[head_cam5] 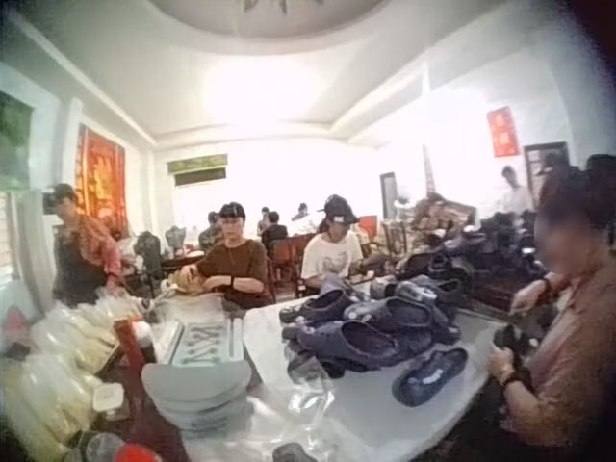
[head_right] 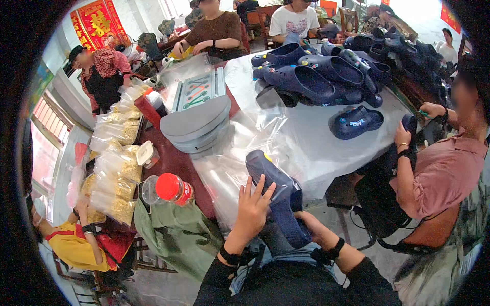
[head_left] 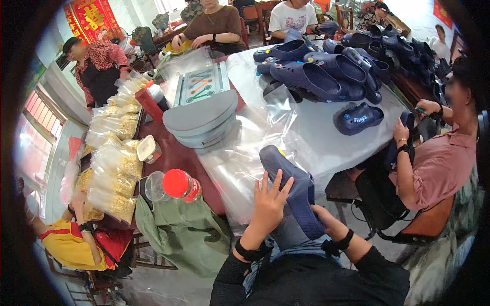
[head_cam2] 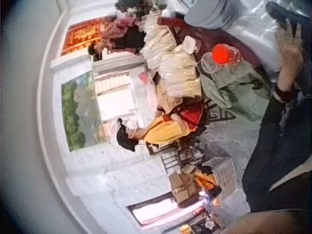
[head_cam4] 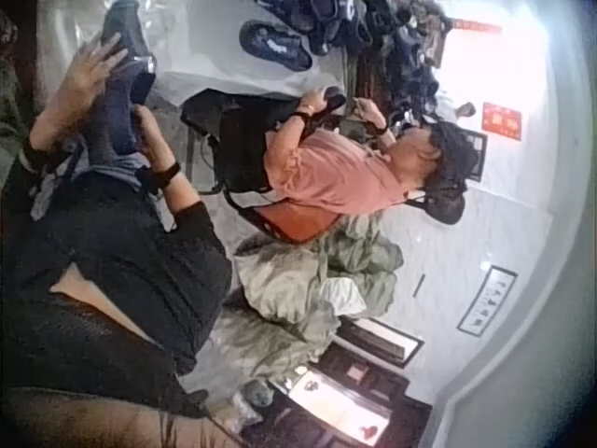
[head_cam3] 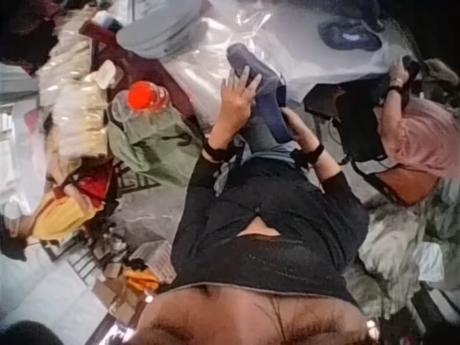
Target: Packing manufactured shoes into individual plastic bags and then into a larger green collection sack.
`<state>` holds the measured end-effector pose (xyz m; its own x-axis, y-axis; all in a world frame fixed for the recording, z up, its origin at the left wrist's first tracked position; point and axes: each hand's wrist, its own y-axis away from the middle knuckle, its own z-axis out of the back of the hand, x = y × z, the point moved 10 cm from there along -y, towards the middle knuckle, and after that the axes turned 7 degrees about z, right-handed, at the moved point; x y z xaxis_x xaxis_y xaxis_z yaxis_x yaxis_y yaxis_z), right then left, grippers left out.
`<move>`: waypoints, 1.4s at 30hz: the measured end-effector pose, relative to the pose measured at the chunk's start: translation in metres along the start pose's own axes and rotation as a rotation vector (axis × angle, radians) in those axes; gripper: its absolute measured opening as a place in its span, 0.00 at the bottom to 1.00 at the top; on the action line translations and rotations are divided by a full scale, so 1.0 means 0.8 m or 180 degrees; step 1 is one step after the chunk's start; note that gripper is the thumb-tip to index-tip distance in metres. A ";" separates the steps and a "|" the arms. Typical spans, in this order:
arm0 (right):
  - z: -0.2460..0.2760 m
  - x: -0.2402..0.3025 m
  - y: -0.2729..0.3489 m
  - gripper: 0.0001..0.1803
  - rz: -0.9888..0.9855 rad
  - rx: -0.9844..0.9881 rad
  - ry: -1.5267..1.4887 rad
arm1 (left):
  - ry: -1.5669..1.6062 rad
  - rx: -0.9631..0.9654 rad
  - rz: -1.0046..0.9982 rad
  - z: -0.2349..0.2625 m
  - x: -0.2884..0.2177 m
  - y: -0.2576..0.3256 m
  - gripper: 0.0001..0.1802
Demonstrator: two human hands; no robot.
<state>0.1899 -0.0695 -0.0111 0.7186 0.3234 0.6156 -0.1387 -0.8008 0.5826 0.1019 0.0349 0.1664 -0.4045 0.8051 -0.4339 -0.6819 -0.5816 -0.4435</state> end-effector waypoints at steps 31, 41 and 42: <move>-0.120 -0.043 -0.036 0.19 -0.0507 0.1243 -0.1270 | 0.1894 -0.0784 0.2638 -0.056 0.163 0.096 0.22; -0.105 -0.017 -0.067 0.19 0.0078 0.0857 -0.1285 | 0.2123 -0.0798 0.2787 -0.048 0.145 0.100 0.22; -0.106 -0.016 -0.070 0.19 0.0068 0.0860 -0.1283 | 0.1965 -0.0822 0.2537 -0.045 0.140 0.098 0.23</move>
<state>0.1305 0.0138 -0.0070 0.9316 0.1273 0.3403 -0.0126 -0.9247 0.3805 0.0249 0.0754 0.0543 -0.2488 0.0190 -0.9684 -0.1732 -0.9846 0.0252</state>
